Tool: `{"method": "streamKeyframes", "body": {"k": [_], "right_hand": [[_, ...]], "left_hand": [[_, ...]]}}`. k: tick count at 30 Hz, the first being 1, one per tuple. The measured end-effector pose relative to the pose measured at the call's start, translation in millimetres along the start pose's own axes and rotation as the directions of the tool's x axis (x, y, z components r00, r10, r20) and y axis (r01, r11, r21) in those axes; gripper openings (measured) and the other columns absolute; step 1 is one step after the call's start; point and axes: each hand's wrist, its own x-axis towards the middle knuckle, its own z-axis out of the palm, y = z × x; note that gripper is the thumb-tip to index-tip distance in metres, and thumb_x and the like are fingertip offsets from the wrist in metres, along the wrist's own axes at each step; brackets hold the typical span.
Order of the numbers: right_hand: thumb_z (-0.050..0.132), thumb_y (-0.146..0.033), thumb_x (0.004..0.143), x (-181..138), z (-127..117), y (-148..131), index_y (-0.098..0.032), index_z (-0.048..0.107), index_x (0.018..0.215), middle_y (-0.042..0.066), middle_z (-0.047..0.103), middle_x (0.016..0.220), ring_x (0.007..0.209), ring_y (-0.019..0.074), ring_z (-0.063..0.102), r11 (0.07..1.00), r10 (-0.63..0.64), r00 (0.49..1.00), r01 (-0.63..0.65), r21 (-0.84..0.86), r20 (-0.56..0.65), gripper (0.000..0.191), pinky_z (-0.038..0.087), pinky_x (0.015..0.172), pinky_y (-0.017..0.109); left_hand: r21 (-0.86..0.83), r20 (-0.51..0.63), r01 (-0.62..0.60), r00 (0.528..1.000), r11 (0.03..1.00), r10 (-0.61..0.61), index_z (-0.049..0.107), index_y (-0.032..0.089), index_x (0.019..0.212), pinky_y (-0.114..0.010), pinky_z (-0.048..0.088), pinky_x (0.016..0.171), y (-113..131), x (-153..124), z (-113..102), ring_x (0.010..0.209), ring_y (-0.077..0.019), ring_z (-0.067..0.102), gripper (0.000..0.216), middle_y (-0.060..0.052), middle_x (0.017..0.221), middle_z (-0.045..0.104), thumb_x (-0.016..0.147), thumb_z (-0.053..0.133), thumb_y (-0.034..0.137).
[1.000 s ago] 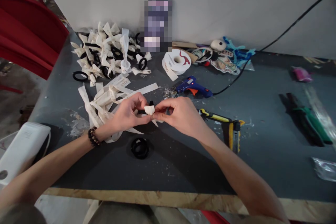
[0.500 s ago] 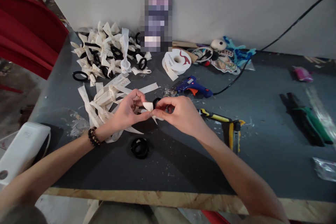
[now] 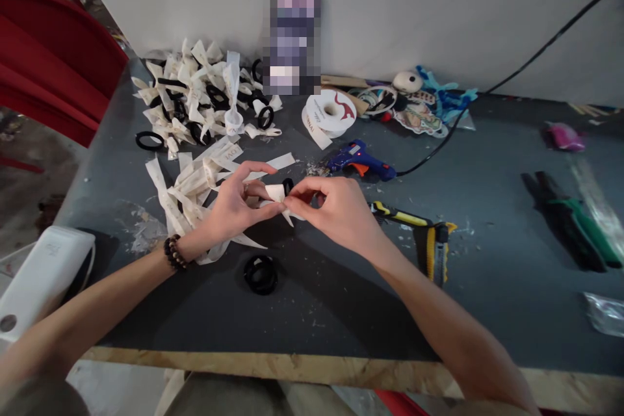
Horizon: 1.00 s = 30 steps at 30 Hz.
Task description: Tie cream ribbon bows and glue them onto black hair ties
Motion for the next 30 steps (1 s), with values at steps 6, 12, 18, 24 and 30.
{"method": "streamKeyframes", "body": {"k": [6, 12, 18, 24, 30], "right_hand": [[0.07, -0.026, 0.088, -0.3, 3.2, -1.2, -0.021, 0.075, 0.08, -0.001, 0.077, 0.077, 0.068, 0.016, 0.066, 1.0, -0.002, 1.0, 0.002, -0.01, 0.001, 0.01, 0.043, 0.066, 0.028], [0.07, -0.027, 0.09, 0.0, 4.9, -0.9, -0.021, 0.075, 0.083, 0.0, 0.078, 0.081, 0.073, 0.0174, 0.069, 1.0, -0.023, 1.0, 0.023, -0.006, 0.001, 0.01, 0.044, 0.07, 0.029], [0.071, -0.026, 0.09, 0.4, 5.2, 0.5, -0.021, 0.074, 0.084, 0.0, 0.077, 0.082, 0.075, 0.0172, 0.069, 0.999, -0.039, 0.999, 0.039, -0.01, 0.005, 0.009, 0.044, 0.072, 0.029], [0.071, -0.027, 0.09, 0.2, 3.0, 0.4, -0.022, 0.075, 0.085, 0.001, 0.079, 0.084, 0.077, 0.0186, 0.071, 0.999, -0.032, 0.999, 0.032, 0.001, 0.015, 0.009, 0.045, 0.071, 0.029], [0.069, -0.027, 0.093, -1.6, 4.9, -1.1, -0.023, 0.08, 0.088, 0.001, 0.082, 0.088, 0.078, 0.0191, 0.072, 0.996, -0.065, 0.998, 0.065, -0.053, 0.004, 0.013, 0.045, 0.071, 0.03]], "left_hand": [[-0.045, 0.033, 0.022, 0.999, 0.999, -0.02, 0.056, 0.022, 0.127, -0.026, 0.057, 0.064, 3.0, 0.6, 1.3, 0.08, -0.0202, 0.077, 0.055, -0.005, 0.09, 0.073, 0.083, 0.089, 0.03], [-0.075, 0.028, 0.03, 0.999, 0.997, -0.028, 0.054, 0.023, 0.114, -0.026, 0.053, 0.058, 4.1, 0.6, 2.7, 0.071, -0.0172, 0.071, 0.049, -0.001, 0.079, 0.065, 0.082, 0.089, 0.035], [-0.077, 0.031, 0.05, 0.998, 0.996, -0.048, 0.045, 0.024, 0.098, -0.025, 0.047, 0.053, 0.1, 0.9, 0.7, 0.063, -0.0139, 0.063, 0.051, 0.004, 0.071, 0.057, 0.079, 0.091, 0.036], [-0.056, 0.017, 0.032, 0.999, 0.998, -0.031, 0.043, 0.024, 0.091, -0.023, 0.044, 0.051, -2.8, 2.7, -0.4, 0.06, -0.0118, 0.06, 0.056, 0.005, 0.07, 0.054, 0.075, 0.094, 0.04], [-0.056, -0.017, 0.021, 1.0, 0.998, -0.022, 0.044, 0.024, 0.089, -0.024, 0.045, 0.052, -7.1, 3.8, -0.1, 0.06, -0.0122, 0.061, 0.056, 0.005, 0.069, 0.055, 0.073, 0.095, 0.04]]}}
